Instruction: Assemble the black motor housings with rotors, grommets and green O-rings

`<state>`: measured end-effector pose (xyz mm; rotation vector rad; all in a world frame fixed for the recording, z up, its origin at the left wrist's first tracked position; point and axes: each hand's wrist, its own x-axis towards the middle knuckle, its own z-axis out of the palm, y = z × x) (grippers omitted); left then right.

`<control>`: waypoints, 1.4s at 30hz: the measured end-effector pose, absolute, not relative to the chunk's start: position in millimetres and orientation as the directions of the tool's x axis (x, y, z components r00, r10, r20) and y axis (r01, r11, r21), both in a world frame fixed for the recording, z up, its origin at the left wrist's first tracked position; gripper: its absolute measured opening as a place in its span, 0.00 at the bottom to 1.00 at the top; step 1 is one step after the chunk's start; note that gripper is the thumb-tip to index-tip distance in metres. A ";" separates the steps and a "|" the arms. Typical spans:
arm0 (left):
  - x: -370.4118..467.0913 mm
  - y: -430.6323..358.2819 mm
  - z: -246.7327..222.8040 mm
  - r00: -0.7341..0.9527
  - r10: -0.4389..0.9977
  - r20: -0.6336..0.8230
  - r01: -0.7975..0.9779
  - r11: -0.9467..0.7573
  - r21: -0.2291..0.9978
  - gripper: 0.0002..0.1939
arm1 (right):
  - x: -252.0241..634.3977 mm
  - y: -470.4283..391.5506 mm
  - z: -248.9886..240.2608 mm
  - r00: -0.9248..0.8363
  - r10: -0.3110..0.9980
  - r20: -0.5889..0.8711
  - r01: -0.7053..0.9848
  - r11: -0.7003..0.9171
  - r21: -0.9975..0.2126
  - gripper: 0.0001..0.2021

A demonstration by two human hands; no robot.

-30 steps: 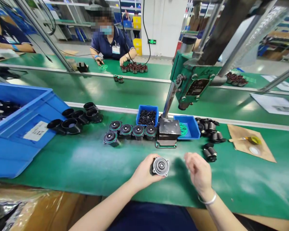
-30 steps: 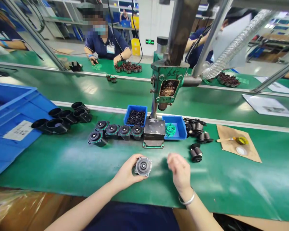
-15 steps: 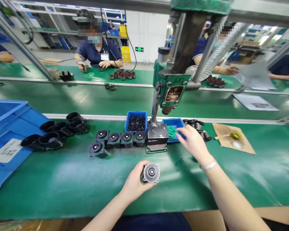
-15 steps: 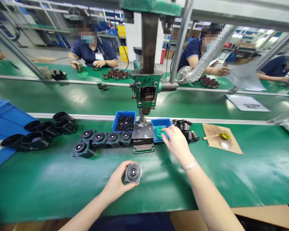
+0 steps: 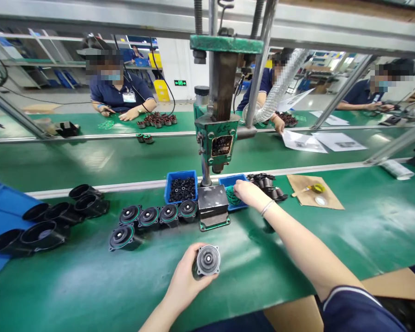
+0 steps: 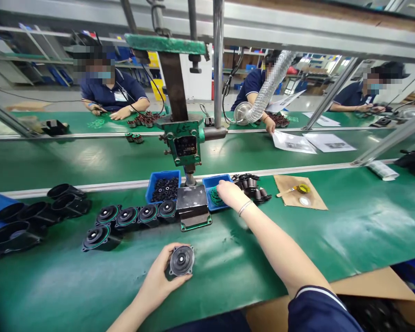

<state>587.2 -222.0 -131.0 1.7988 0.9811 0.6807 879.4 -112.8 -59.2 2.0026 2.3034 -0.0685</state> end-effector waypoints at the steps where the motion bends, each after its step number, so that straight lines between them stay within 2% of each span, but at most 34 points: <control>1: 587.5 -221.8 -130.2 0.524 0.851 0.031 0.329 -0.235 0.915 0.27 | 880.2 -114.6 -56.0 -0.139 0.988 -0.070 0.990 0.140 0.012 0.08; 6: 588.0 -224.5 -127.6 0.524 0.851 0.029 0.317 -0.227 0.921 0.26 | 865.9 -154.5 -32.6 -0.194 0.973 0.125 0.975 0.204 -0.081 0.09; 8: 586.2 -225.9 -128.1 0.535 0.842 0.065 0.249 -0.231 0.940 0.31 | 850.0 -182.2 -31.0 -0.310 0.935 0.171 0.928 0.337 -0.161 0.08; 11: 579.6 -225.1 -126.3 0.512 0.836 0.197 0.124 -0.299 0.946 0.39 | 824.2 -219.9 -44.0 -0.569 0.778 0.267 0.718 0.628 -0.301 0.06; 12: 576.7 -223.8 -124.3 0.497 0.832 0.244 0.117 -0.343 0.932 0.38 | 817.2 -228.5 -50.5 -0.625 0.724 0.293 0.648 0.690 -0.323 0.06; 14: 570.7 -219.8 -118.3 0.502 0.805 0.315 0.158 -0.444 0.882 0.24 | 807.5 -237.8 -62.3 -0.677 0.672 0.299 0.583 0.738 -0.340 0.06; 16: 566.1 -214.8 -111.6 0.553 0.751 0.360 0.197 -0.538 0.819 0.10 | 804.1 -238.4 -69.1 -0.677 0.681 0.279 0.578 0.727 -0.371 0.06; 18: 563.6 -209.9 -106.4 0.599 0.693 0.401 0.197 -0.613 0.765 0.05 | 805.0 -235.3 -71.0 -0.659 0.706 0.259 0.574 0.695 -0.434 0.05; 21: 562.5 -203.8 -103.6 0.633 0.641 0.435 0.187 -0.671 0.717 0.06 | 808.0 -233.7 -71.5 -0.618 0.757 0.210 0.572 0.617 -0.540 0.04; 24: 561.6 -199.2 -105.5 0.669 0.620 0.409 0.187 -0.674 0.715 0.07 | 808.7 -240.4 -76.4 -0.575 0.800 0.174 0.573 0.545 -0.612 0.03; 30: 556.2 -196.6 -112.0 0.708 0.599 0.375 0.208 -0.684 0.699 0.08 | 801.9 -261.6 -91.2 -0.493 0.837 0.236 0.600 0.524 -0.605 0.20; 38: 555.4 -197.3 -105.1 0.732 0.572 0.371 0.231 -0.720 0.655 0.12 | 797.0 -267.2 -107.0 -0.425 0.859 0.284 0.591 0.501 -0.632 0.13; 42: 555.7 -197.6 -102.9 0.727 0.577 0.372 0.259 -0.733 0.629 0.11 | 794.9 -268.6 -108.6 -0.438 0.850 0.293 0.569 0.514 -0.642 0.08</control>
